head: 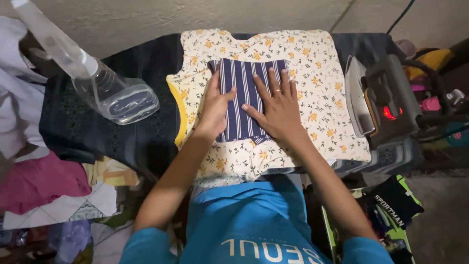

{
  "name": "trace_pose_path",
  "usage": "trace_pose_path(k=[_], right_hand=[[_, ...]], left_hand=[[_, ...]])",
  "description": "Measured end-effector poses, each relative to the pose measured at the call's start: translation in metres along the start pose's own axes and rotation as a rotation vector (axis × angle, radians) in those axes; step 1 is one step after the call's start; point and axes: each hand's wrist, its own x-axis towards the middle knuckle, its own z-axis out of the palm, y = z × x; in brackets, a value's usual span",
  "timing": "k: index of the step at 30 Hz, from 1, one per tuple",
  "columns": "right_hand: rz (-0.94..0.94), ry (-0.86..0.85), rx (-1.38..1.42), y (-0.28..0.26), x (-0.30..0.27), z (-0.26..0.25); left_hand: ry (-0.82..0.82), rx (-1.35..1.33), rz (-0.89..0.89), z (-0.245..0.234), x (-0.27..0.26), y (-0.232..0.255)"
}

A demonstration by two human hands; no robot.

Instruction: Ironing and folding several pieces of clothing on an ironing board.

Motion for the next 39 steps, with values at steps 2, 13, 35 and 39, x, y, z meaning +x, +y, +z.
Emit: trace_pose_path(k=[2,13,35,39], right_hand=[[0.009,-0.016,0.032,0.008,-0.001,-0.017],[0.679,0.236,-0.184,0.218,-0.046,-0.095],[-0.021,-0.096,-0.324,-0.001,0.059,-0.070],[-0.054,-0.003,-0.299,-0.007,0.095,-0.053]], left_hand=[[0.007,0.008,-0.003,0.012,-0.014,0.019],[0.043,1.350,0.884,-0.007,-0.082,-0.006],[0.142,1.719,0.358,0.005,-0.100,-0.007],[0.112,1.707,0.370,0.007,-0.097,-0.004]])
